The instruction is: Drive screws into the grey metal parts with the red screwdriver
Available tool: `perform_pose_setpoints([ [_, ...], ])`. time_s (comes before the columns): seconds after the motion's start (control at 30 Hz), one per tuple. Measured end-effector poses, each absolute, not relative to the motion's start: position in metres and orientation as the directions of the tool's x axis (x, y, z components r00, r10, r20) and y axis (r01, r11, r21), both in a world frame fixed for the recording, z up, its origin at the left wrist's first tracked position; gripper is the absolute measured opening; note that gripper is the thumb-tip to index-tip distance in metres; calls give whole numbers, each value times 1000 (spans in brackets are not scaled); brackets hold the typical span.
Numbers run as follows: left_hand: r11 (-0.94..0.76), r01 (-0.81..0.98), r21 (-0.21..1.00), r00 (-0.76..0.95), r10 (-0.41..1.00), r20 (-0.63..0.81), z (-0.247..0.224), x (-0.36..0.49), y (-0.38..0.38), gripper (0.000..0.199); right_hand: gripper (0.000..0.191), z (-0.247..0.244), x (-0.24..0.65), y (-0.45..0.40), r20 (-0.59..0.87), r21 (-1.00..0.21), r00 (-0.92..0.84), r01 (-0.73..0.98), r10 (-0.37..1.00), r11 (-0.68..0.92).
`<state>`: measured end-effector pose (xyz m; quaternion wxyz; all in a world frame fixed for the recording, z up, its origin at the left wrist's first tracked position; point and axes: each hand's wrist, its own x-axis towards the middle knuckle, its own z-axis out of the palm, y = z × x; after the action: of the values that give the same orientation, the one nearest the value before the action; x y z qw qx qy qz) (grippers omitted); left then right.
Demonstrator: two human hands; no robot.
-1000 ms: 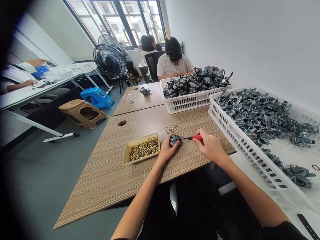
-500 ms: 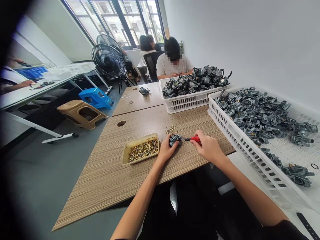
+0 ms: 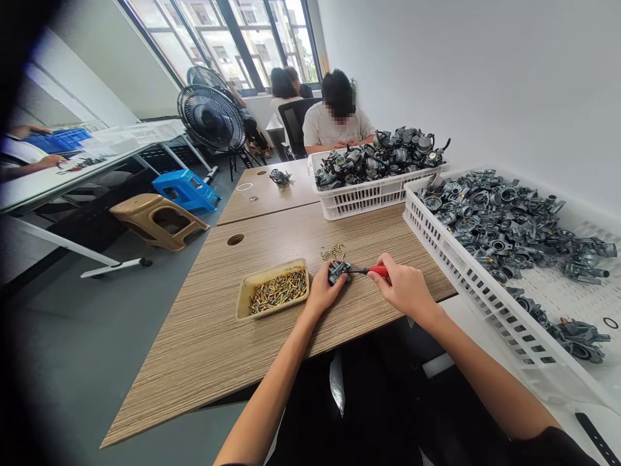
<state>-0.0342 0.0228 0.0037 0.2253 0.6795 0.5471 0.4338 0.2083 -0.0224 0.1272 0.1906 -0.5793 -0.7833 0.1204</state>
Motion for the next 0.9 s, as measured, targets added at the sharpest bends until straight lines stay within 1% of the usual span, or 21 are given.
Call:
perform_pose_setpoints([
  [0.4, -303, 551, 778, 31, 939, 343, 4, -35, 23, 24, 27, 127, 208, -22, 151, -404, -230, 873, 961, 273],
  [0.7, -302, 551, 778, 29, 938, 344, 3, -35, 23, 23, 30, 126, 206, -22, 139, -438, -156, 876, 978, 202],
  [0.8, -303, 551, 778, 29, 938, 345, 4, -36, 22, 23, 30, 126, 207, -21, 132, -435, -172, 875, 976, 213],
  [0.9, -304, 551, 777, 32, 938, 344, 5, -35, 22, 24, 24, 128, 209, -20, 129, -456, -219, 853, 967, 254],
])
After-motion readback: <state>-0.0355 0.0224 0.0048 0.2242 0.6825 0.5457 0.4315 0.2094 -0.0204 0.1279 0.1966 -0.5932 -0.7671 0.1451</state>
